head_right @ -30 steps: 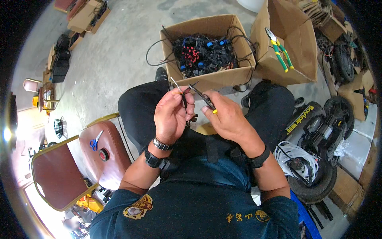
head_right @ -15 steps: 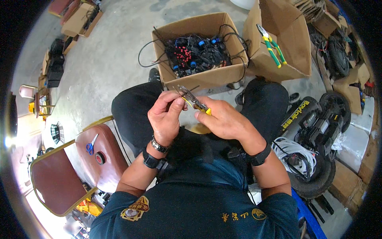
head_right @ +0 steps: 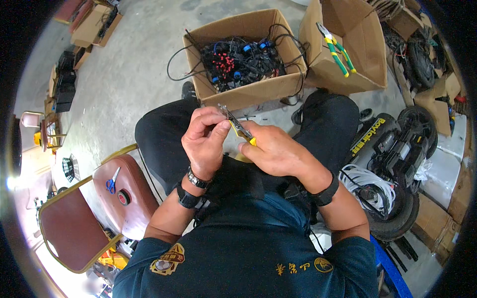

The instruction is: Repairing and connecting electrical wiring for a motorcycle or electric vehicle by stripping wires and handling connectors.

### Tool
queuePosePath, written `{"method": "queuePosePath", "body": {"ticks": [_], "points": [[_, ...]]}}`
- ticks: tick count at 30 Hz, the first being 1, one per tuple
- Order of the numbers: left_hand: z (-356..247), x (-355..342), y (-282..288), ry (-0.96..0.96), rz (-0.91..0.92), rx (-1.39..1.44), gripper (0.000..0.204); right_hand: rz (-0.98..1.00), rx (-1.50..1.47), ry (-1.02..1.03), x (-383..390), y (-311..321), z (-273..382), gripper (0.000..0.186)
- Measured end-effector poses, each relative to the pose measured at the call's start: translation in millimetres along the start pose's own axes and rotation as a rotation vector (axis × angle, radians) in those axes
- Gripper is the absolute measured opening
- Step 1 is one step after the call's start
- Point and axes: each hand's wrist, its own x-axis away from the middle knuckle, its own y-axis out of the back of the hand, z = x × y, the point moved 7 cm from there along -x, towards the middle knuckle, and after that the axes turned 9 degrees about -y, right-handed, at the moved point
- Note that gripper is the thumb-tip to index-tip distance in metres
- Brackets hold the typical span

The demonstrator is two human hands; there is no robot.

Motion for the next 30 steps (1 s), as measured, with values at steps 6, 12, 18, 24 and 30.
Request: {"method": "queuePosePath", "body": {"ticks": [6,12,18,24,30], "points": [[4.4,3.3,-3.1,0.079,-0.008,0.053,0.009,-0.026,-0.017,-0.016,-1.6,-6.4,-2.6,0.038],[18.1,2.7,-7.4,0.213,0.082,0.236,0.010,0.027,0.073,-0.014,-0.1,-3.1,-2.5,0.038],[21.4,7.4,-8.1,0.252,0.088,0.266,0.012,0.093,0.067,-0.079,0.2,-8.8,-11.3,0.035],[30.8,12.5,-6.6,0.341,0.057,0.378,0.013,-0.066,0.056,-0.006,-0.8,-10.7,-6.9,0.028],[22.8,15.7,-11.3,0.483,0.168,0.444,0.013,-0.359,0.224,0.177,3.4,2.3,12.7,0.026]]}}
